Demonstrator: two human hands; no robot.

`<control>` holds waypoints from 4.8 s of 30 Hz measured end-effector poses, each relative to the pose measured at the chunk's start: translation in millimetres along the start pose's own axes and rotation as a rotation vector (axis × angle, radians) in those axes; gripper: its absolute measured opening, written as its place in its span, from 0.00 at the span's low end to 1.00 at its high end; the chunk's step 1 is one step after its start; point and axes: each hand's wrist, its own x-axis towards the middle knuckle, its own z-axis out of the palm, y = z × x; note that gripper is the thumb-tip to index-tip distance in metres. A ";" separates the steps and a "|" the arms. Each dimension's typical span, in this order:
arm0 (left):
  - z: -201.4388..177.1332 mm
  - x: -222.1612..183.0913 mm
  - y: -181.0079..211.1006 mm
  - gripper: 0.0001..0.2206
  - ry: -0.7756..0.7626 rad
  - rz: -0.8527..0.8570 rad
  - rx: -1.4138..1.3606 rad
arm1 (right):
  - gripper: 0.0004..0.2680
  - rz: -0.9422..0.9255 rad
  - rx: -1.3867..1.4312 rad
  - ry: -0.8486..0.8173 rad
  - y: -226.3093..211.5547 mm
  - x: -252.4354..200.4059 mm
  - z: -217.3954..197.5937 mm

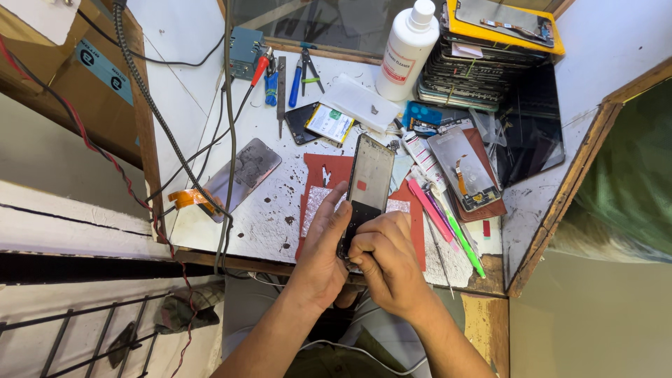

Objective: The person connects a battery to a mobile phone, turns it on to check the display, then scrapes adhesive from the internal frame with a thin tool and cleans the frame with a brush.

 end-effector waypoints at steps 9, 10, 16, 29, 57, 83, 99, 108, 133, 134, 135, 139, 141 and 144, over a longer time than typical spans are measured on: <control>2.0 -1.8 0.8 0.30 -0.024 0.003 0.004 | 0.04 -0.029 0.038 -0.023 3.7 -1.4 -2.8; 2.3 -2.0 2.2 0.30 -0.022 0.003 0.005 | 0.04 -0.030 0.040 -0.035 3.9 -1.5 -3.6; -2.3 -2.7 6.8 0.26 -0.137 0.017 -0.010 | 0.04 -0.035 0.100 -0.096 4.4 -1.2 -9.2; -18.6 -1.1 13.8 0.26 -0.082 -0.128 -0.173 | 0.05 0.037 0.431 -0.177 14.8 -12.3 -28.7; -54.8 -11.0 49.9 0.32 0.026 0.031 -0.018 | 0.16 0.224 -0.876 0.103 42.7 4.4 -82.4; -48.5 -9.4 26.0 0.24 -0.256 -0.504 0.145 | 0.32 -0.106 -0.522 -0.369 16.2 7.1 -62.9; -82.4 -3.4 39.3 0.07 0.362 0.164 1.370 | 0.32 0.222 -0.293 -0.329 46.6 14.0 -11.0; -84.3 -1.6 35.5 0.08 0.380 -0.001 1.460 | 0.04 0.630 -0.525 0.164 64.5 -39.8 -41.9; -70.1 -20.6 56.5 0.08 0.387 0.356 1.266 | 0.05 0.617 -0.914 -0.025 69.0 -39.8 -47.5; -70.1 -22.1 57.5 0.08 0.389 0.371 1.261 | 0.05 0.586 -0.971 -0.020 67.3 -40.8 -45.3; -70.1 -23.3 58.4 0.08 0.391 0.386 1.255 | 0.05 0.555 -1.027 -0.015 66.2 -41.1 -43.0; -70.6 -25.6 59.7 0.08 0.387 0.399 1.252 | 0.04 0.551 -1.185 -0.097 64.5 -39.6 -35.8; -70.3 -24.9 58.6 0.07 0.353 0.452 1.263 | 0.05 0.542 -1.116 -0.033 65.3 -37.5 -38.3; -70.8 -23.1 57.0 0.09 0.262 0.418 1.352 | 0.03 0.417 -0.959 0.170 64.9 -41.1 -53.4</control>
